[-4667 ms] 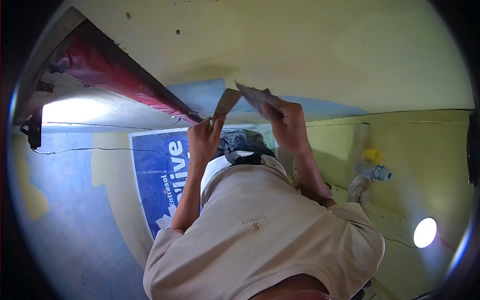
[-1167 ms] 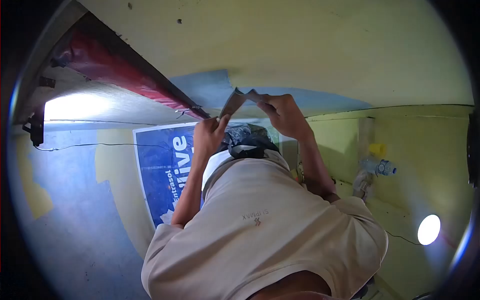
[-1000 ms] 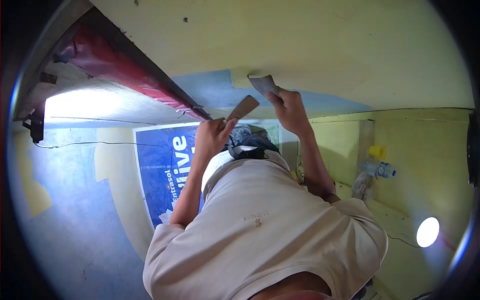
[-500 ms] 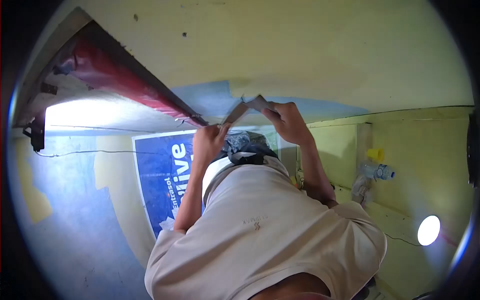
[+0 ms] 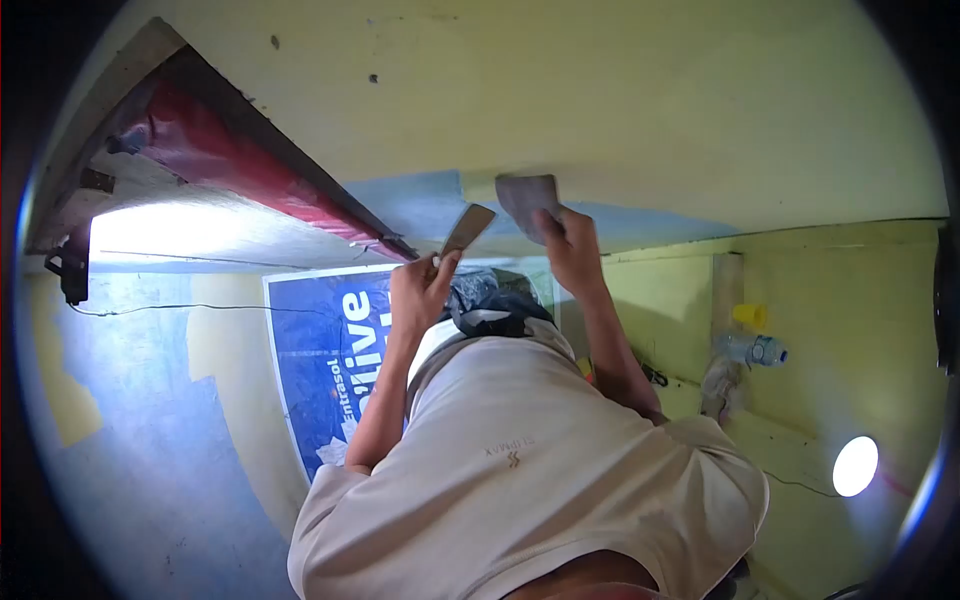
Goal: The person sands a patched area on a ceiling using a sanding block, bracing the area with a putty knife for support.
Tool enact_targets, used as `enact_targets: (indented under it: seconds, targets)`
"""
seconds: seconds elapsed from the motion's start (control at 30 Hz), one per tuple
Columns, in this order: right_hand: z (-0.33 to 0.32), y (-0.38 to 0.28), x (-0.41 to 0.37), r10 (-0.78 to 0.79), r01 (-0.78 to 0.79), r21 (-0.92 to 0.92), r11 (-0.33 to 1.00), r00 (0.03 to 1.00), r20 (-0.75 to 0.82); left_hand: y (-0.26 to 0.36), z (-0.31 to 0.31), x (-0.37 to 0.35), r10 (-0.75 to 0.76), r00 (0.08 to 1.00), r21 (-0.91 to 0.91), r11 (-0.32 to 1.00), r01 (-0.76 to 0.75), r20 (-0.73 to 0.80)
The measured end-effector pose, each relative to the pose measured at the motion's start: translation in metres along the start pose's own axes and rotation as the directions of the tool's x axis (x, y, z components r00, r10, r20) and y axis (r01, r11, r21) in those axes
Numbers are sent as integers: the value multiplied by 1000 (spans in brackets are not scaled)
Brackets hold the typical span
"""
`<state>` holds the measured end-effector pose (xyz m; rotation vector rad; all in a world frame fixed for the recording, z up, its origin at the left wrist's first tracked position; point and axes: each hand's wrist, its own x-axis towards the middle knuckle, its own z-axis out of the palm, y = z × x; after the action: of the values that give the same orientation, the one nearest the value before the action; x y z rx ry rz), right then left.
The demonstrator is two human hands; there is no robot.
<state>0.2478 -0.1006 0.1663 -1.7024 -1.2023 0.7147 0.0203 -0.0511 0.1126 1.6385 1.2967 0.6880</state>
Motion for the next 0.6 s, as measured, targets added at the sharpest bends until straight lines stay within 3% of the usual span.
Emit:
enact_targets:
  seconds: [0.07,0.1,0.2,0.23,0.3,0.33,0.37,0.47,0.5,0.53,0.6]
  targets:
    - [10,5,2,6,-7,5,1000,992,125,4,1,-4,30,999,53,998,-32,43]
    - [14,-5,-1,-214,218,-77,973,975,58,3,1,-3,7,999,88,996,-10,34]
    - [-7,-20,-6,-46,50,-20,999,985,165,-22,0,3,-12,1000,191,981,8,21]
    - [-12,-28,-8,-13,35,-133,991,986,168,-24,-3,2,-12,998,201,980,1,55]
    - [-7,-33,-3,-102,136,-180,974,977,186,-9,-9,-5,-4,989,210,977,-27,149]
    - [-2,-34,-1,-143,184,-204,961,969,201,-19,-1,-7,136,979,172,972,-162,152]
    - [9,-24,2,-281,299,-34,954,925,257,-14,-1,-7,122,978,205,966,-156,171]
    - [1,-31,-3,-287,368,-140,919,870,400,-13,-10,-8,44,987,233,969,-81,158]
    - [-2,-26,-3,-398,457,-141,878,862,313,-20,-12,-6,17,990,227,973,-50,143]
    - [-11,-25,-3,-244,341,-238,909,901,358,-28,-11,-4,-103,991,83,992,96,80]
    - [-26,-21,0,83,109,-436,894,913,399,-29,-16,-5,-47,993,76,996,39,108]
